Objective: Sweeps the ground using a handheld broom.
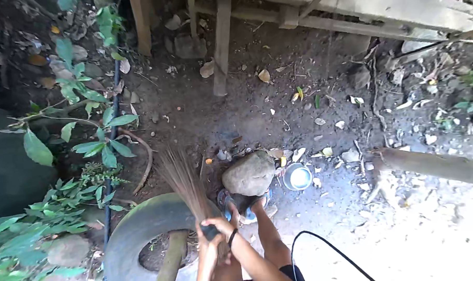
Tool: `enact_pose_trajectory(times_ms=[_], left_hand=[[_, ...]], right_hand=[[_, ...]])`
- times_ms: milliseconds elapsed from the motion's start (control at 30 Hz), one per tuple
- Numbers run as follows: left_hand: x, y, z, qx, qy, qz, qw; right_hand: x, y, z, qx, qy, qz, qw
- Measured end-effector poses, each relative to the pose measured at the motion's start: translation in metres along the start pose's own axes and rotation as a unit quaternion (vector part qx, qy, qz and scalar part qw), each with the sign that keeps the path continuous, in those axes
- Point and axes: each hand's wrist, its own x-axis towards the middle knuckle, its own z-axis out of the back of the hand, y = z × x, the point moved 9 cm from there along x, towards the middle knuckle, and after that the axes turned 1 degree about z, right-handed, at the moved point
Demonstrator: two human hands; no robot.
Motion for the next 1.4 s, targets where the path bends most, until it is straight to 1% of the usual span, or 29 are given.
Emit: enact_pose_trajectory(times_ms=[33,67,133,167,233,267,300,367,433,467,533,567,600,667,733,833,867,933,967,1000,1033,1067,1133,1200,1267,1300,1333,1367,1400], left_hand=[[0.009,0.003,-0.025,0.011,0.034,0.02,0.999],[0.016,0.008,-0.057,0.027,0.093,0.037,0.995],[0.017,0.014,-0.123,0.069,0.232,0.047,0.969],[0.008,0.011,-0.148,0.081,0.292,0.048,0.952],[-0.004,0.01,-0.17,0.079,0.364,0.033,0.927],[-0.007,0.013,-0.168,0.067,0.381,0.014,0.922],[-0.012,0.016,-0.161,0.063,0.395,-0.008,0.917],[-0.037,0.012,-0.14,0.072,0.386,-0.022,0.919],[-0.065,0.013,-0.125,0.064,0.287,-0.02,0.956],[-0.068,0.016,-0.126,0.06,0.243,-0.008,0.968],[-0.047,0.022,-0.147,0.048,0.193,0.05,0.979],[-0.024,0.025,-0.17,0.051,0.201,0.068,0.976],[-0.004,0.022,-0.199,0.06,0.233,0.072,0.968],[0.016,0.014,-0.252,0.075,0.274,0.04,0.958],[0.007,0.023,-0.274,0.085,0.3,0.023,0.95],[-0.047,0.038,-0.275,0.056,0.353,0.017,0.934],[-0.066,0.044,-0.272,0.042,0.342,0.019,0.939],[-0.095,0.054,-0.265,0.012,0.272,0.021,0.962],[-0.093,0.058,-0.265,0.0,0.224,0.021,0.974],[-0.076,0.059,-0.269,0.001,0.182,0.015,0.983],[-0.052,0.057,-0.281,0.018,0.183,0.015,0.983],[-0.026,0.058,-0.3,0.049,0.208,0.016,0.977],[0.008,0.054,-0.355,0.149,0.283,0.032,0.947],[-0.002,0.041,-0.404,0.246,0.369,0.07,0.893],[-0.015,0.049,-0.431,0.314,0.431,0.101,0.84],[-0.026,0.05,-0.44,0.337,0.455,0.098,0.818],[-0.037,0.049,-0.447,0.348,0.489,0.091,0.795],[-0.048,0.054,-0.453,0.344,0.52,0.076,0.778],[-0.06,0.057,-0.455,0.328,0.541,0.054,0.772]], right_hand=[[0.001,0.004,0.027,0.034,-0.037,0.022,0.998],[-0.001,0.006,0.06,0.077,-0.073,0.051,0.993],[-0.019,0.004,0.132,0.156,-0.166,0.112,0.967],[-0.032,0.001,0.16,0.179,-0.214,0.128,0.952],[-0.058,-0.002,0.186,0.181,-0.298,0.153,0.925],[-0.071,-0.004,0.188,0.177,-0.334,0.166,0.911],[-0.081,-0.007,0.183,0.173,-0.344,0.178,0.905],[-0.099,-0.012,0.166,0.164,-0.304,0.185,0.92],[-0.108,-0.017,0.153,0.147,-0.228,0.152,0.95],[-0.101,-0.017,0.152,0.139,-0.19,0.128,0.963],[-0.067,-0.011,0.17,0.121,-0.155,0.082,0.977],[-0.047,-0.001,0.19,0.114,-0.164,0.076,0.977],[-0.036,0.013,0.217,0.107,-0.184,0.088,0.973],[-0.041,0.038,0.269,0.105,-0.244,0.136,0.955],[-0.062,0.035,0.297,0.114,-0.291,0.164,0.936],[-0.11,0.009,0.303,0.128,-0.321,0.196,0.918],[-0.124,0.0,0.301,0.125,-0.304,0.191,0.925],[-0.13,-0.012,0.295,0.104,-0.226,0.153,0.956],[-0.119,-0.013,0.292,0.101,-0.178,0.128,0.97],[-0.098,-0.008,0.293,0.107,-0.14,0.106,0.979],[-0.073,-0.001,0.301,0.12,-0.12,0.095,0.981],[-0.05,0.003,0.317,0.142,-0.123,0.093,0.978],[-0.03,0.009,0.369,0.206,-0.187,0.118,0.953],[-0.044,-0.002,0.419,0.278,-0.288,0.124,0.908],[-0.076,-0.02,0.449,0.329,-0.388,0.144,0.849],[-0.092,-0.023,0.455,0.348,-0.402,0.175,0.829],[-0.106,-0.023,0.459,0.365,-0.395,0.211,0.816],[-0.119,-0.026,0.458,0.378,-0.373,0.24,0.813],[-0.13,-0.029,0.456,0.385,-0.346,0.256,0.816]])
